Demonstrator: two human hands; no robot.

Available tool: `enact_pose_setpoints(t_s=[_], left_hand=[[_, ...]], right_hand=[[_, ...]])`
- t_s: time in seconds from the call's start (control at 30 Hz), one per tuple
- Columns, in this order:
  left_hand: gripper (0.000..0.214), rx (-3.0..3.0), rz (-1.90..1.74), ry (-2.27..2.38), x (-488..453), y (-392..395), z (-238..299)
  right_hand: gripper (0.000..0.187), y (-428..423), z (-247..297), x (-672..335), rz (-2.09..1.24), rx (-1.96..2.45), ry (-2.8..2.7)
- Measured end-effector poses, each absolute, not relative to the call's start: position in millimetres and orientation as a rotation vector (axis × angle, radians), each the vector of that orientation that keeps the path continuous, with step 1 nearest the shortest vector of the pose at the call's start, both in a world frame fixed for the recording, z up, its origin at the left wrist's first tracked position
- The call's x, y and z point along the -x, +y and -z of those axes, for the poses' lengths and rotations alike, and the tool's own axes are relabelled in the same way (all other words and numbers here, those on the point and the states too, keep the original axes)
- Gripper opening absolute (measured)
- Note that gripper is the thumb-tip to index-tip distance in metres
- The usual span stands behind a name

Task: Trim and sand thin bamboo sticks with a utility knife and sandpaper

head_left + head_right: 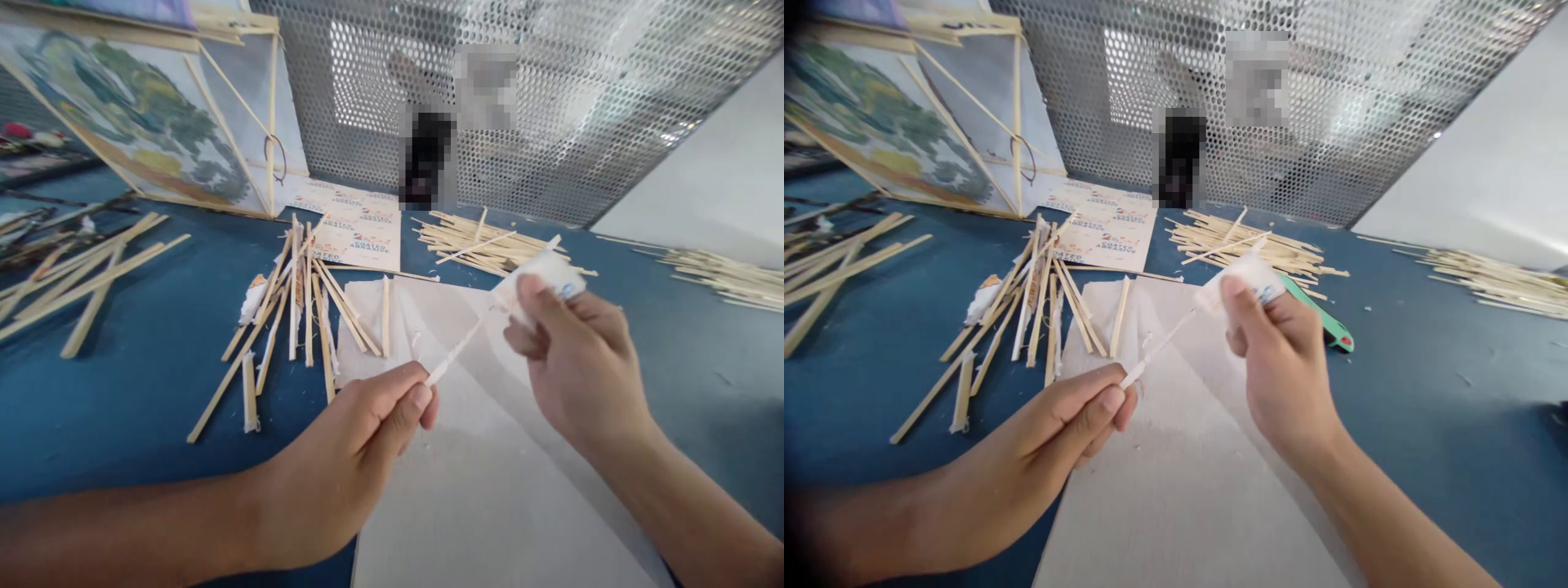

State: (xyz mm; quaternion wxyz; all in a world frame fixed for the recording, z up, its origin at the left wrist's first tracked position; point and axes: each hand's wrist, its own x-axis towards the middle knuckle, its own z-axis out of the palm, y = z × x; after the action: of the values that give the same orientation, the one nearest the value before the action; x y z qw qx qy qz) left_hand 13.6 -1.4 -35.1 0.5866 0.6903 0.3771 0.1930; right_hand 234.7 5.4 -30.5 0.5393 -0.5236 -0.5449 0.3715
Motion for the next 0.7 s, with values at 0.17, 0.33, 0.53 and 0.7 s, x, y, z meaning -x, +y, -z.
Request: enact_pose_setpoints(t_s=[0.17, 0.33, 0.53, 0.7], left_hand=[[0.038, -1.608, -0.453, 0.867, -12.2, -1.7, 35.6], [0.038, -1.595, -0.447, 0.881, -13.1, -2.0, 36.2], [0.043, -1.553, -0.517, 0.917, -14.4, -2.4, 37.6], [0.039, -1.551, -0.513, 0.915, -10.6, -2.1, 40.5]], right_hand=[[0.052, 1.8, 27.9, -235.7, -0.846, 1.292, -1.339], [0.054, 3.9, 23.7, -234.3, -0.867, 1.287, -1.361], [0.053, 8.6, 30.2, -236.1, -0.808, 1.243, -1.225], [0.055, 7.7, 28.4, -234.7, -0.869, 1.256, -1.242]])
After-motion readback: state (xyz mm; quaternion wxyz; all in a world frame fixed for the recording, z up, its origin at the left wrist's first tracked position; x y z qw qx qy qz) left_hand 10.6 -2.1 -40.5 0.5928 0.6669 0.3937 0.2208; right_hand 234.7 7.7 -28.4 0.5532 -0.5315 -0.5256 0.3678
